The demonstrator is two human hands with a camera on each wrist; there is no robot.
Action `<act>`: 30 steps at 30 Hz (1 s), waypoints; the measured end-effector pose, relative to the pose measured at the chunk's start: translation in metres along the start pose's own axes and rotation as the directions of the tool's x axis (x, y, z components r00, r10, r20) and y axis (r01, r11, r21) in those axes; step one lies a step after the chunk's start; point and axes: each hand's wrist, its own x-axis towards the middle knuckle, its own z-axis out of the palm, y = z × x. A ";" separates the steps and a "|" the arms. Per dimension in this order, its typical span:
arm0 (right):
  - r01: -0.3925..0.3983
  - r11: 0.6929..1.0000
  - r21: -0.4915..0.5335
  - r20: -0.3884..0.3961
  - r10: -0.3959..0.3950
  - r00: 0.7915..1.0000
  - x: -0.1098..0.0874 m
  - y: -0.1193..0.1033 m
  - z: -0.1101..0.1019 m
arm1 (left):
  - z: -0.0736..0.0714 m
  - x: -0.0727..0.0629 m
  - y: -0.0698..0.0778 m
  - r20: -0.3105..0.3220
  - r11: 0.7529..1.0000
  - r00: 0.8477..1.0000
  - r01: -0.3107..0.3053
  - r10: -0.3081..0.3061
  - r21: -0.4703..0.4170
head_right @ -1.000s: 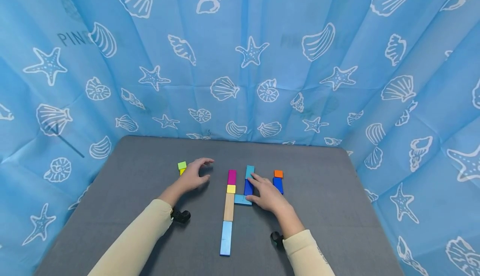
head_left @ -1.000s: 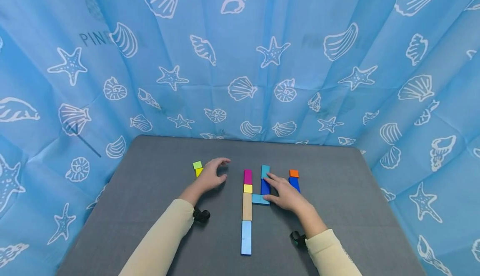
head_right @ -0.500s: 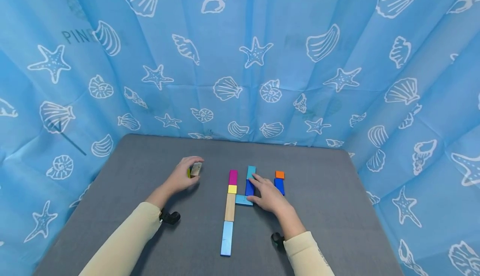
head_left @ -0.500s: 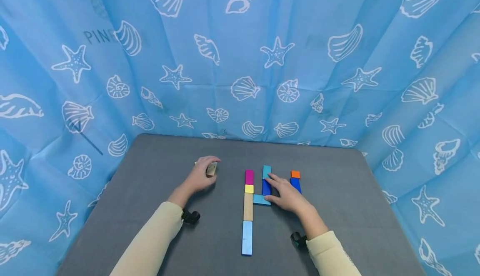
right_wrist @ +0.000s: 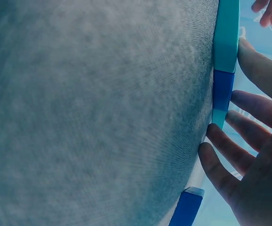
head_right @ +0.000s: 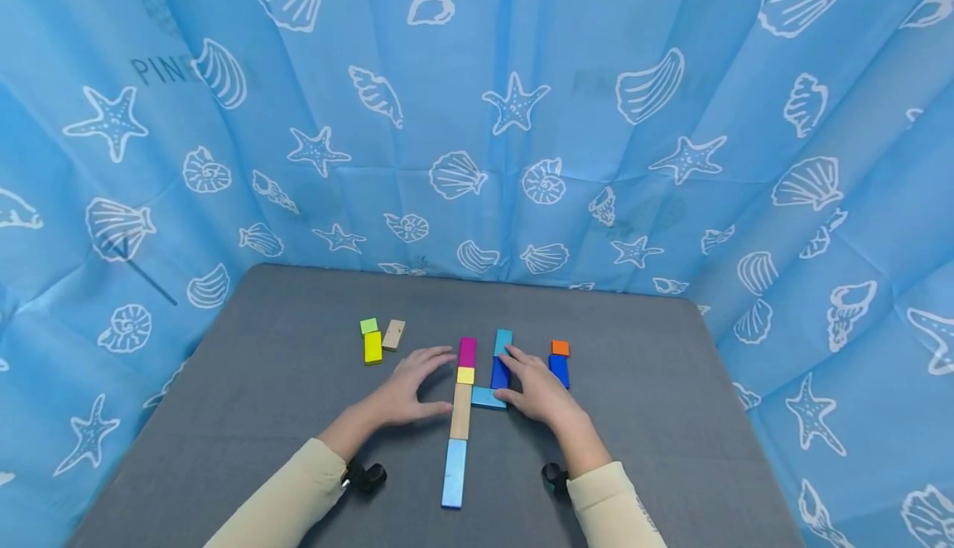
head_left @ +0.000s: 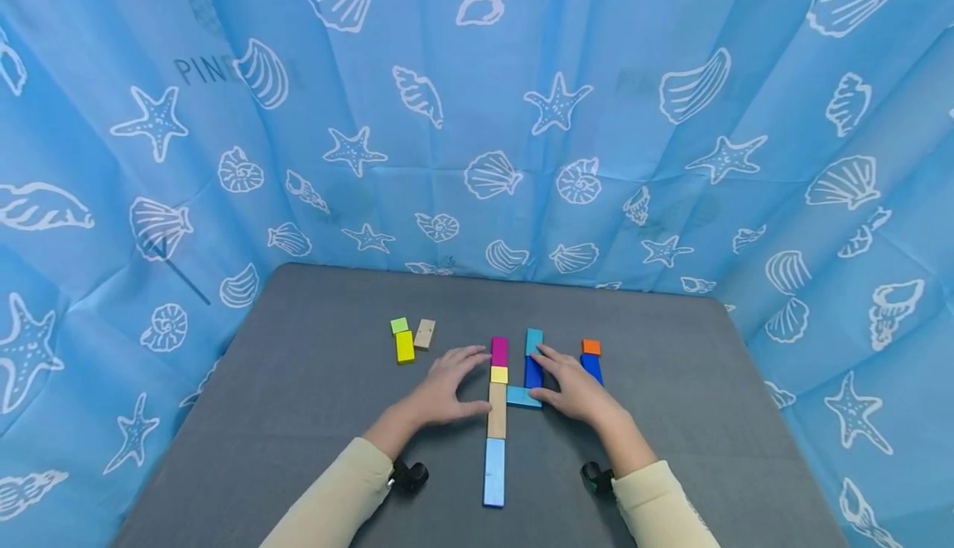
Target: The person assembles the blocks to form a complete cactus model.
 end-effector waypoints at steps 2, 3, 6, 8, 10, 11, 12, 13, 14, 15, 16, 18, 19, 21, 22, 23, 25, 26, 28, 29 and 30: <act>-0.007 1.000 0.000 0.003 0.007 1.000 0.000 0.001 0.000 | 0.006 0.002 0.009 0.087 1.000 0.996 0.001 -0.004 0.025; -0.007 1.000 -0.002 0.003 0.007 1.000 0.000 0.001 0.000 | 0.008 0.002 0.012 0.128 0.999 0.992 0.005 -0.010 0.044; -0.014 1.000 -0.001 0.008 0.014 1.000 0.000 0.001 0.000 | 0.013 0.003 0.019 0.214 0.993 0.976 0.020 -0.044 0.112; -0.018 1.000 0.002 0.011 0.018 1.000 0.000 0.001 -0.001 | 0.015 0.003 0.020 0.238 0.986 0.969 0.027 -0.066 0.162; -0.014 1.000 0.006 0.011 0.014 1.000 -0.001 0.000 -0.003 | 0.015 0.003 0.021 0.238 0.980 0.968 0.030 -0.078 0.196; -0.011 1.000 0.016 0.011 0.010 1.000 -0.001 -0.001 -0.005 | 0.016 0.003 0.021 0.235 0.978 0.969 0.032 -0.081 0.205; -0.006 1.000 0.027 0.009 0.005 1.000 -0.001 0.000 -0.006 | 0.015 0.004 0.022 0.230 0.977 0.970 0.035 -0.083 0.209; 0.004 0.999 0.039 0.001 -0.004 1.000 -0.001 0.001 -0.008 | 0.015 0.004 0.023 0.225 0.977 0.971 0.037 -0.085 0.211; 0.018 0.999 0.051 -0.014 -0.017 1.000 -0.002 0.002 -0.010 | 0.014 0.004 0.023 0.221 0.976 0.972 0.038 -0.086 0.213; 0.033 0.997 0.063 -0.039 -0.030 0.999 -0.002 0.005 -0.013 | 0.014 0.004 0.024 0.216 0.977 0.973 0.038 -0.084 0.210; 0.047 0.996 0.072 -0.067 -0.042 0.997 -0.003 0.008 -0.015 | 0.013 0.003 0.024 0.213 0.977 0.973 0.039 -0.084 0.208; 0.083 0.993 0.081 -0.143 -0.071 0.987 -0.006 0.016 -0.019 | 0.012 0.002 0.024 0.209 0.979 0.974 0.040 -0.083 0.202; 0.097 0.992 0.079 -0.184 -0.081 0.980 -0.007 0.022 -0.022 | 0.012 0.002 0.023 0.206 0.979 0.975 0.040 -0.082 0.199; 0.106 0.991 0.080 -0.246 -0.083 0.966 -0.011 0.034 -0.026 | 0.013 0.000 0.023 0.197 0.980 0.977 0.041 -0.080 0.196; 0.101 0.991 0.085 -0.261 -0.076 0.962 -0.014 0.040 -0.028 | 0.013 0.000 0.022 0.195 0.981 0.978 0.040 -0.078 0.192; 0.092 0.991 0.097 -0.270 -0.063 0.961 -0.016 0.046 -0.029 | 0.014 0.000 0.022 0.192 0.981 0.978 0.039 -0.076 0.192; 0.061 0.991 0.119 -0.260 -0.028 0.965 -0.020 0.057 -0.031 | 0.015 0.000 0.021 0.191 0.981 0.979 0.039 -0.076 0.191; 0.041 0.991 0.131 -0.246 -0.007 0.969 -0.022 0.061 -0.032 | 0.015 0.000 0.021 0.192 0.982 0.978 0.039 -0.076 0.187; 0.001 0.989 0.149 -0.213 0.031 0.977 -0.023 0.068 -0.032 | 0.016 0.000 0.020 0.197 0.983 0.977 0.042 -0.077 0.177; -0.017 0.988 0.156 -0.197 0.048 0.979 -0.024 0.071 -0.032 | 0.016 0.000 0.019 0.199 0.983 0.977 0.045 -0.080 0.176; -0.035 0.987 0.160 -0.179 0.064 0.982 -0.023 0.072 -0.032 | 0.017 0.000 0.019 0.200 0.984 0.976 0.047 -0.081 0.170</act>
